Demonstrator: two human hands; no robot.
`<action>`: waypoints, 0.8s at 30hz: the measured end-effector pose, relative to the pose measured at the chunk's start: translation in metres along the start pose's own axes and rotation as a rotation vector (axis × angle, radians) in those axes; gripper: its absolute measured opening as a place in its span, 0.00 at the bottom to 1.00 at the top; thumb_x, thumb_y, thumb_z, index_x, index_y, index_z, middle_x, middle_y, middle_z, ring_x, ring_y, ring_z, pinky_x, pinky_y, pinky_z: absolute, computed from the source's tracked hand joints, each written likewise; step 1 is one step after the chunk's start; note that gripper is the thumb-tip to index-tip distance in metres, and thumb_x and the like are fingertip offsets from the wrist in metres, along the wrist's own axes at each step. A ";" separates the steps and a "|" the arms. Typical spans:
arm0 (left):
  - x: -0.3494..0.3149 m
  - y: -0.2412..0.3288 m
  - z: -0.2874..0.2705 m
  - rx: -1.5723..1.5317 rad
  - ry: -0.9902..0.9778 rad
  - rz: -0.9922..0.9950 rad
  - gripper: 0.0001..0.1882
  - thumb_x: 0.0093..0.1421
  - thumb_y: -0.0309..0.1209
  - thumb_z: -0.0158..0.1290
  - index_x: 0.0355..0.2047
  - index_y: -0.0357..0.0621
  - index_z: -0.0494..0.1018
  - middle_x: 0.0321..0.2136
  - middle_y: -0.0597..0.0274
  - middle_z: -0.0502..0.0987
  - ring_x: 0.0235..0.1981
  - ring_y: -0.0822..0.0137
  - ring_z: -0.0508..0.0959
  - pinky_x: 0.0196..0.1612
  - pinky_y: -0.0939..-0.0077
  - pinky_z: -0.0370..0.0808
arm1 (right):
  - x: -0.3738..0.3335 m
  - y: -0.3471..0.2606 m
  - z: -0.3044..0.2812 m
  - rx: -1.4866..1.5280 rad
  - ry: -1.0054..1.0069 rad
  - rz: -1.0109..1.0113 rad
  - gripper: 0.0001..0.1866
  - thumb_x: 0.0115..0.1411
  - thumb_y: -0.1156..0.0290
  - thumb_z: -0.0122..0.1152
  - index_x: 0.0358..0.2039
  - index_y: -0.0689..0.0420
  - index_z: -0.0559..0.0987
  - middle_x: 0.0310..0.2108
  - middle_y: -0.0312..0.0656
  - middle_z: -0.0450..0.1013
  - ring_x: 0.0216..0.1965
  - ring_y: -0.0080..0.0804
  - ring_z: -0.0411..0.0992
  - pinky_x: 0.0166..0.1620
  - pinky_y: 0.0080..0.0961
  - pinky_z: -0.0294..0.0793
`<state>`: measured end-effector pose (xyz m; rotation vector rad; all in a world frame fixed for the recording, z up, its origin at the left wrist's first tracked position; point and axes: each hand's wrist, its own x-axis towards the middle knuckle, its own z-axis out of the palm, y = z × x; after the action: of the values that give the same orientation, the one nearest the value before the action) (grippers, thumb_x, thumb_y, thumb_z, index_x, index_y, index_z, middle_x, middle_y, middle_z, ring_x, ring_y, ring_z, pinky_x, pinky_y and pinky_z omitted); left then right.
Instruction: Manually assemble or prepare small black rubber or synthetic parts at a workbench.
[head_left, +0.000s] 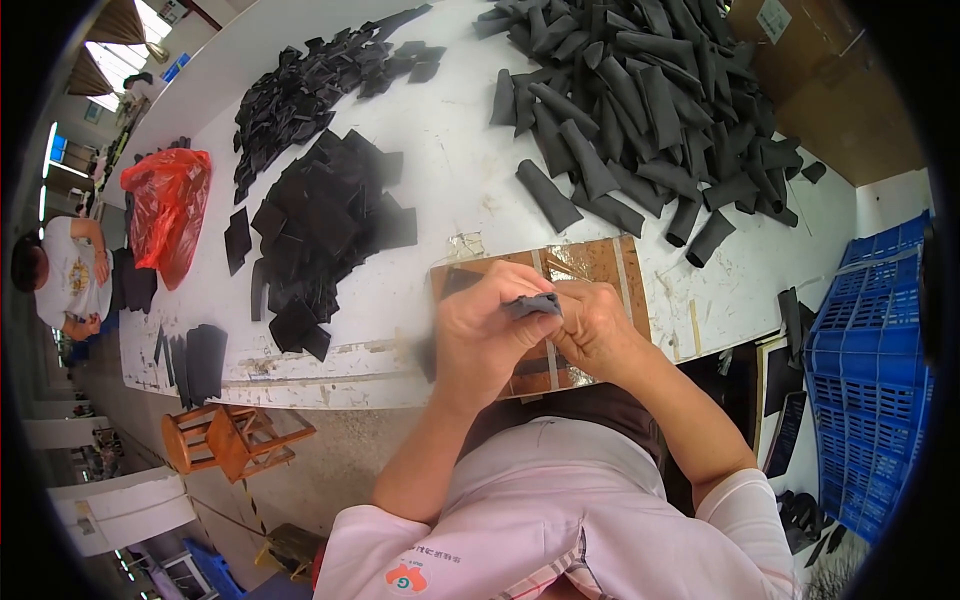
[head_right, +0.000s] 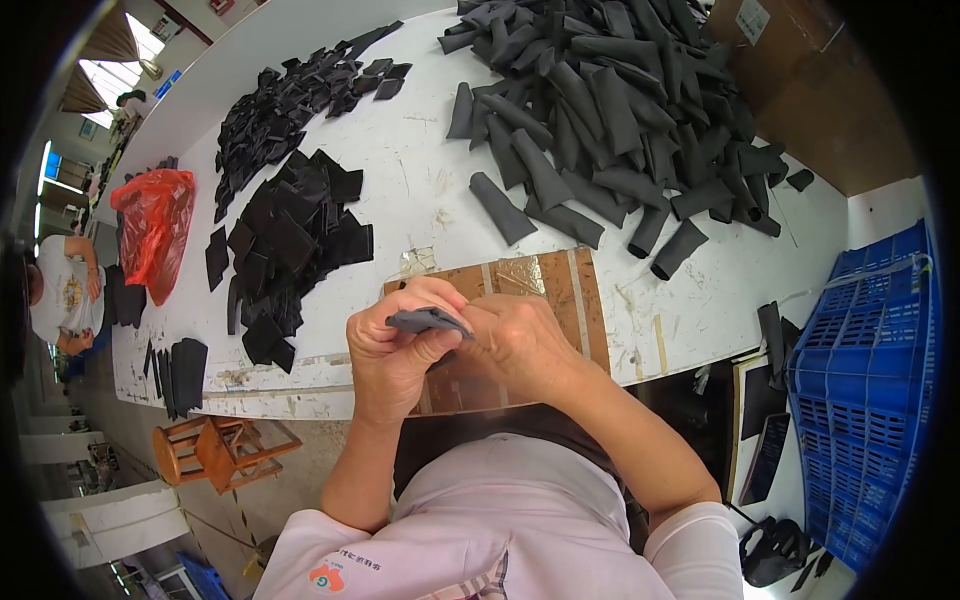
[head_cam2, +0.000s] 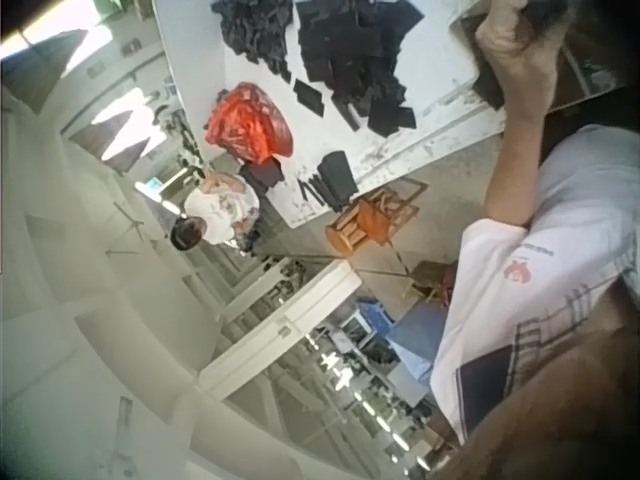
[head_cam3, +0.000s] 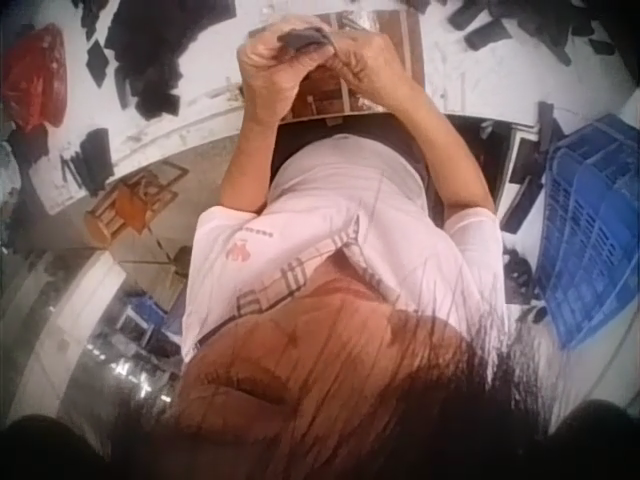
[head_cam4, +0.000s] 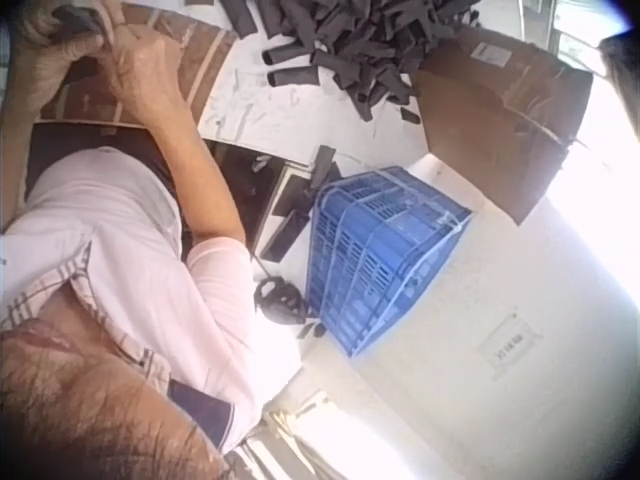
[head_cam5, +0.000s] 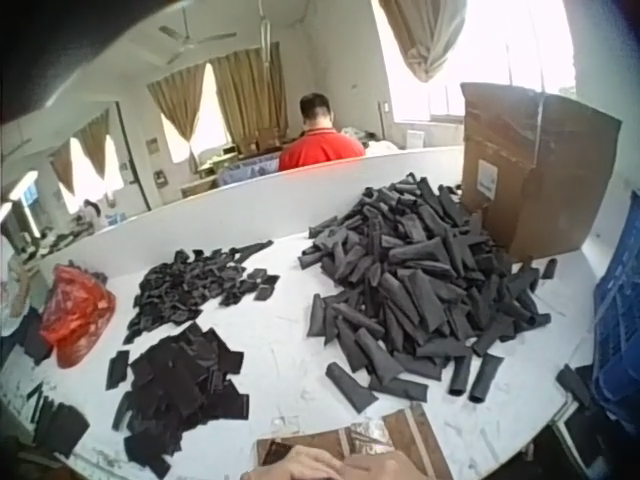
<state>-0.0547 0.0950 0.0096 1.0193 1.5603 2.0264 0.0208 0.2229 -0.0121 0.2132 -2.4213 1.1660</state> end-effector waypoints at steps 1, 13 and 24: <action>0.001 0.005 0.001 0.005 0.004 -0.004 0.07 0.46 0.21 0.58 0.24 0.35 0.70 0.29 0.60 0.71 0.34 0.70 0.70 0.36 0.80 0.66 | 0.002 -0.002 -0.002 0.007 -0.002 0.000 0.09 0.46 0.70 0.58 0.20 0.60 0.69 0.18 0.41 0.65 0.21 0.39 0.66 0.22 0.32 0.65; 0.007 0.024 0.004 0.318 -0.065 0.145 0.08 0.43 0.16 0.54 0.26 0.39 0.72 0.24 0.61 0.72 0.28 0.68 0.70 0.28 0.79 0.68 | 0.005 0.003 -0.012 0.029 -0.061 -0.034 0.09 0.53 0.66 0.52 0.23 0.59 0.70 0.19 0.45 0.66 0.22 0.44 0.66 0.23 0.33 0.65; 0.001 0.026 0.006 -0.136 0.117 0.185 0.09 0.57 0.29 0.47 0.32 0.33 0.69 0.31 0.54 0.71 0.34 0.66 0.70 0.36 0.77 0.66 | 0.012 -0.010 -0.023 -0.066 -0.224 0.087 0.10 0.48 0.68 0.58 0.29 0.59 0.71 0.21 0.43 0.67 0.24 0.42 0.67 0.26 0.34 0.65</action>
<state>-0.0476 0.0917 0.0350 1.0432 1.4054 2.3211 0.0209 0.2349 0.0124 0.2306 -2.6844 1.1511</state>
